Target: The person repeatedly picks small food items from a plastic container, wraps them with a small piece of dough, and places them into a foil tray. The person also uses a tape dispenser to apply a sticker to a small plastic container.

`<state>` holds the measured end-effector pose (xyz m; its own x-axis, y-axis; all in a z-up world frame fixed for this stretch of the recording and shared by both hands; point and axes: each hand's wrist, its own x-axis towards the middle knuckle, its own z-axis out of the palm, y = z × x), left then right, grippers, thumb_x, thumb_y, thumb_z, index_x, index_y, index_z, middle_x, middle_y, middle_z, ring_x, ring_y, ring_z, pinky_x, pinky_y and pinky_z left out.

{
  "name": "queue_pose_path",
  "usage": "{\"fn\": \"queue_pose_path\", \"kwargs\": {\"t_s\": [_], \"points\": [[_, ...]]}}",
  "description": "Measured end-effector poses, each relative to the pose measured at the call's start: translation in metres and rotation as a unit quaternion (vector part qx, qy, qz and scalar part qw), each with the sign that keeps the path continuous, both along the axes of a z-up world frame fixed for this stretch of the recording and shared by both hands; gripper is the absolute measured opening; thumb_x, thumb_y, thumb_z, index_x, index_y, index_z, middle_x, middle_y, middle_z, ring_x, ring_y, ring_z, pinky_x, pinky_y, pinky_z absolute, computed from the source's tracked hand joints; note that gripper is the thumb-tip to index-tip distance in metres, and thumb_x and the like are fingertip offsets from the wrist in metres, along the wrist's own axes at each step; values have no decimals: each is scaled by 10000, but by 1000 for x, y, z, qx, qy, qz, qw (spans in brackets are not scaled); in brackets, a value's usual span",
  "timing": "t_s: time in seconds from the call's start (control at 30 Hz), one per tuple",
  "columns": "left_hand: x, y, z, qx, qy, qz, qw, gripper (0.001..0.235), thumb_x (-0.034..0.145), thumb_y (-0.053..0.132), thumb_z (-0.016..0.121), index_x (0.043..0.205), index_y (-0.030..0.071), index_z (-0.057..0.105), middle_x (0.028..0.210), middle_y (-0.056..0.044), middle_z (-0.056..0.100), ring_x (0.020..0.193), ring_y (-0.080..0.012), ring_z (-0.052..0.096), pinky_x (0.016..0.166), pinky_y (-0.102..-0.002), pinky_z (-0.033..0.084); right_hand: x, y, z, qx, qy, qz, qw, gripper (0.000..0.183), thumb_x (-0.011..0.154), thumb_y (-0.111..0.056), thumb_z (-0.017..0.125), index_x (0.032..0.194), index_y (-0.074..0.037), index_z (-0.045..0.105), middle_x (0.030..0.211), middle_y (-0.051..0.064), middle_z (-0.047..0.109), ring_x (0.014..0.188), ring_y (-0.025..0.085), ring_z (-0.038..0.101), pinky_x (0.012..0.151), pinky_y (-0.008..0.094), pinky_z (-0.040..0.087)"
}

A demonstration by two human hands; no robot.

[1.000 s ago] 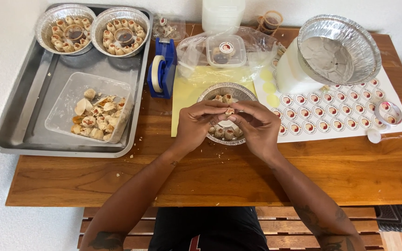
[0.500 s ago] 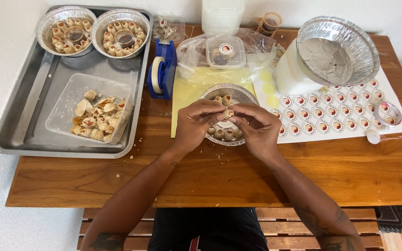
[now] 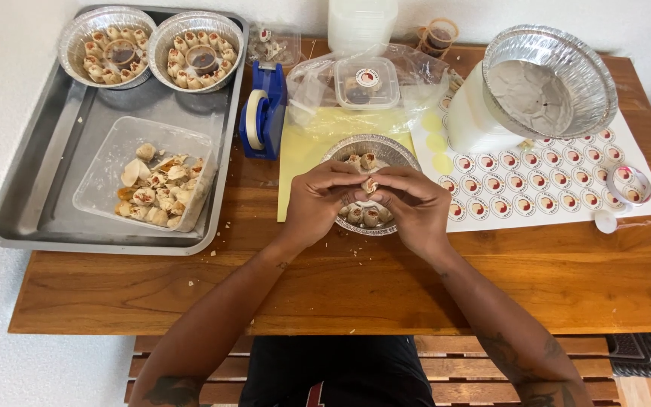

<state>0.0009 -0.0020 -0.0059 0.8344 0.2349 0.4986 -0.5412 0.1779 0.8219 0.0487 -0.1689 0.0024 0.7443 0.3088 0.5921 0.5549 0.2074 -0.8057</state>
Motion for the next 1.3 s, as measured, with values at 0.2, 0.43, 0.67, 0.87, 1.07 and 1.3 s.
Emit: {"fn": "queue_pose_path", "kwargs": {"t_s": [0.2, 0.43, 0.67, 0.87, 1.07, 1.3], "points": [[0, -4, -3, 8, -25, 26, 999, 261, 747, -110, 866, 981, -27, 785, 901, -175, 713, 856, -186, 723, 736, -320, 617, 1, 1, -6, 17, -7, -7, 1000, 231, 787, 122, 838, 1005, 97, 767, 938, 252, 747, 892, 247, 719, 766, 362, 612], [-1, -4, -3, 31, -28, 33, 999, 240, 751, -128, 853, 960, -27, 794, 887, -181, 718, 836, -207, 729, 745, -327, 618, 1, -3, -8, -9, -15, -18, 1000, 228, 757, 109, 868, 965, 56, 790, 902, 232, 761, 840, 252, 750, 771, 360, 618], [-1, -5, 0, 44, -26, 44, 998, 213, 791, -111, 832, 984, -34, 786, 913, -186, 723, 849, -215, 738, 736, -325, 613, 0, -2, -1, -4, -6, -16, 1000, 228, 783, 101, 854, 996, 74, 779, 933, 238, 754, 870, 263, 742, 746, 353, 621], [-7, -5, 16, 39, -27, 49, 998, 200, 854, -99, 788, 1047, -53, 763, 957, -194, 712, 886, -228, 743, 767, -344, 626, -8, 1, 13, 15, 19, 1, 1000, 321, 807, 96, 840, 1107, 123, 726, 1047, 263, 715, 947, 243, 680, 772, 346, 627], [-8, -6, 21, 117, -64, 79, 988, 260, 826, -132, 789, 1061, -21, 779, 988, -203, 744, 905, -298, 764, 766, -363, 639, -10, -1, 18, -14, -27, -20, 999, 335, 801, 100, 849, 1113, 112, 730, 995, 251, 698, 874, 239, 679, 732, 347, 627], [-9, -4, 14, 178, -77, 129, 973, 246, 843, -144, 759, 980, 52, 818, 949, -129, 782, 856, -286, 778, 727, -353, 642, -5, -2, 15, -65, -119, -51, 989, 251, 757, 66, 895, 991, 26, 813, 916, 212, 753, 798, 267, 741, 689, 341, 627]]}}
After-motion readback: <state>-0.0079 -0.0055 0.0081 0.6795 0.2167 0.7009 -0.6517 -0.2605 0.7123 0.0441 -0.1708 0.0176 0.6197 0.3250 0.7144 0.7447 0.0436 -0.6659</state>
